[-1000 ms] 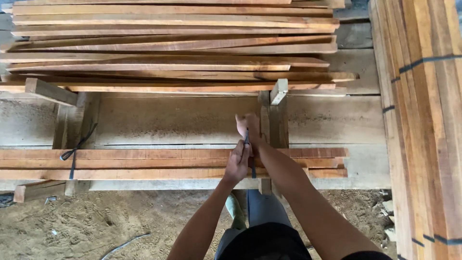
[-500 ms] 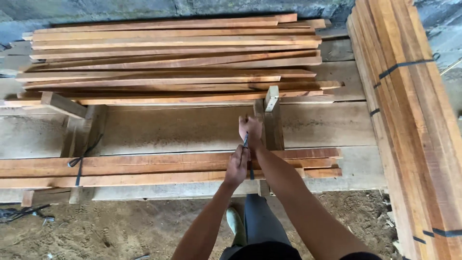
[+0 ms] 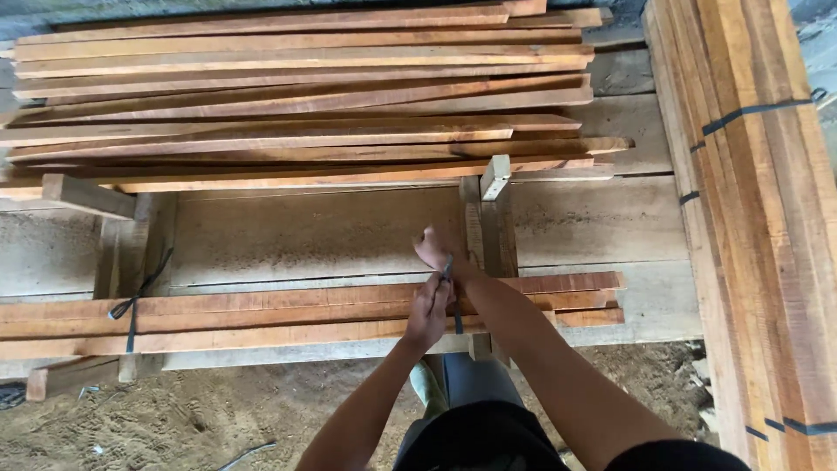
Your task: The recorder is bundling thin wood slats together using black straps on a workbench in a workshop.
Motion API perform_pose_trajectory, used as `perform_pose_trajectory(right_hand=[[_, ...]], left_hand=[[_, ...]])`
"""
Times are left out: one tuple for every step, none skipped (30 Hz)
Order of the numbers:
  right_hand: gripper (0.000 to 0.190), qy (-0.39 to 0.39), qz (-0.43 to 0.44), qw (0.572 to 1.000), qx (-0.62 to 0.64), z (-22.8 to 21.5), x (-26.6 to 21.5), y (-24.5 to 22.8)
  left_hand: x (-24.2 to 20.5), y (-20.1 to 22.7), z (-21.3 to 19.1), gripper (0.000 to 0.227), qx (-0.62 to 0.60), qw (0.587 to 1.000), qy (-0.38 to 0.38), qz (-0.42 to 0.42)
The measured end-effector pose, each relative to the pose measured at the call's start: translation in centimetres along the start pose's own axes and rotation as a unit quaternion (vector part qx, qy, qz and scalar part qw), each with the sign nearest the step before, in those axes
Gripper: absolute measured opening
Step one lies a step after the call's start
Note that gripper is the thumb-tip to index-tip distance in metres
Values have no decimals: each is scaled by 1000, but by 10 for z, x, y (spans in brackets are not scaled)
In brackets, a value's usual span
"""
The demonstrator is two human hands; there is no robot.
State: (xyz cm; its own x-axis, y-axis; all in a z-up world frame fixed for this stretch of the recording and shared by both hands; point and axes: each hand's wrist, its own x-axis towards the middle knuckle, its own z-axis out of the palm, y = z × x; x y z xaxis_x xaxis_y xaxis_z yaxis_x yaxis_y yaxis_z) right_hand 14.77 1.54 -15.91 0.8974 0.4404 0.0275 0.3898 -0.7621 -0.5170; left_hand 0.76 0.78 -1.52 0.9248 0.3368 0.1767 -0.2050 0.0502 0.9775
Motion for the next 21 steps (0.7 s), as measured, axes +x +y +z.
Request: perform_pose_trajectory(right_hand=[[26,-3,4,1000,-1,4,-1,9],[20,-44,-55,997,32,8,5,18],[20,-84,-113,988,64,10,10,27],[20,-85,-113,988,65,45,18,48],[14,-79,-111,990,24,79,24,70],[9,-72,-109,991,-15,114,29,90],[9,-73,-110,991,-14,84,26,66],[25,-145,10,989,-7,52,26,43],[47,-214,131,968,-1,20,25,21],[47,-213,132,968,-2,11,26,17],[37,-106,82,989,55,2,26,13],[36,-2,31,993,112,-4,19,7],[36,-6,31,993,112,-11,9,4],[39,36,37,992,119,-24,16,2],[43,77,42,988,126,-37,22,-1],[43,84,35,988,125,-39,23,3],[42,102,62,984,131,-41,24,7],[41,115,94,979,139,-38,17,10],[41,116,93,979,140,-48,19,5],[40,137,96,973,160,-58,17,2],[39,159,100,965,181,-67,17,-1]], left_hand=[[-3,2,0,29,-1,1000,-1,-5],[-1,3,-1,30,28,999,-14,-7],[1,5,-2,33,58,998,-26,-9],[2,4,-2,33,59,998,-25,-10],[2,2,-2,37,68,997,-34,-18],[-1,1,-3,42,78,996,-42,-27],[-10,-24,-2,42,79,996,-42,-27],[-18,-51,0,47,-70,996,0,-60],[-26,-77,2,56,-217,971,42,-91],[-23,-122,-4,56,-219,971,41,-91],[-21,-167,-10,56,-283,947,107,-108],[-27,-212,-17,61,-343,914,175,-126],[-30,-155,-12,61,-343,913,179,-129],[-13,-97,-4,39,-264,936,177,-153],[-4,-36,3,23,-182,951,176,-176],[-2,-34,9,23,-184,953,174,-167],[1,-34,14,19,-199,958,168,-122],[-4,-33,17,26,-211,960,164,-84],[-4,-33,21,26,-211,960,164,-82],[-7,-33,27,25,-219,960,160,-76],[-9,-33,33,26,-226,959,156,-69]])
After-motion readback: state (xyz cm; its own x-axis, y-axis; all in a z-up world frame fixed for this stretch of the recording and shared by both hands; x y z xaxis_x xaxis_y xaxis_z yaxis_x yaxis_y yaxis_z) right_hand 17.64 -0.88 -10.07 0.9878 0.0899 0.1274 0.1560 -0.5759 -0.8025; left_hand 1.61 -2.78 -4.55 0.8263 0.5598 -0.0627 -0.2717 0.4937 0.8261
